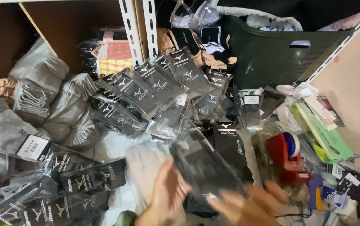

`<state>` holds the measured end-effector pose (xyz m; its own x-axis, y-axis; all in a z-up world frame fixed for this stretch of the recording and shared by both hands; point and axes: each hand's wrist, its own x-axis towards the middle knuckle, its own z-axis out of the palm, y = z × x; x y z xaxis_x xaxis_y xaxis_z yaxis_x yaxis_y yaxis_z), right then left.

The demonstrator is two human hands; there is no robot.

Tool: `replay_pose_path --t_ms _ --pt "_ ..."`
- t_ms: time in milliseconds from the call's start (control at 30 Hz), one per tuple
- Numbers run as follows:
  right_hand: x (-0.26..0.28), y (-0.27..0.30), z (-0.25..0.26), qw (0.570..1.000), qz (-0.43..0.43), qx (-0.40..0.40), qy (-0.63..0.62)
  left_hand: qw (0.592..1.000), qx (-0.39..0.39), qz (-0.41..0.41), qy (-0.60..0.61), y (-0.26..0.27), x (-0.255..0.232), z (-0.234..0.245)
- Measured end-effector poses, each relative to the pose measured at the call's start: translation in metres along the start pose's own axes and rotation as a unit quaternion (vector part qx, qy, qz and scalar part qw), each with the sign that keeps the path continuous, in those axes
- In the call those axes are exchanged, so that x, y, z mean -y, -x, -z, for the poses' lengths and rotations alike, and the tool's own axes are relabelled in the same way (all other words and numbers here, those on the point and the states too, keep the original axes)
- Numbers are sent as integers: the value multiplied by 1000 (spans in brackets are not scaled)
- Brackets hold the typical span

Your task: Packing pairs of socks into individual plastic bags

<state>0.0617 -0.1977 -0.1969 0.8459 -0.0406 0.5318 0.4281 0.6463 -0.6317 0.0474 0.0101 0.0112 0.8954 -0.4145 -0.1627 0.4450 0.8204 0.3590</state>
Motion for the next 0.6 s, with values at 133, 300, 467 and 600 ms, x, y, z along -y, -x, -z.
replay_pose_path --t_ms 133,300,467,600 --pt "176 -51 -193 691 -206 150 677 973 -196 -83 -88 -36 -44 10" --pt "124 -46 -103 772 -298 461 320 954 -92 -98 -267 -43 -30 72" --pt "172 -134 -155 751 -19 302 587 890 78 -141 -427 -14 -14 22" --pt "159 -120 -143 777 -39 254 575 878 133 -144 -436 -10 -10 29"
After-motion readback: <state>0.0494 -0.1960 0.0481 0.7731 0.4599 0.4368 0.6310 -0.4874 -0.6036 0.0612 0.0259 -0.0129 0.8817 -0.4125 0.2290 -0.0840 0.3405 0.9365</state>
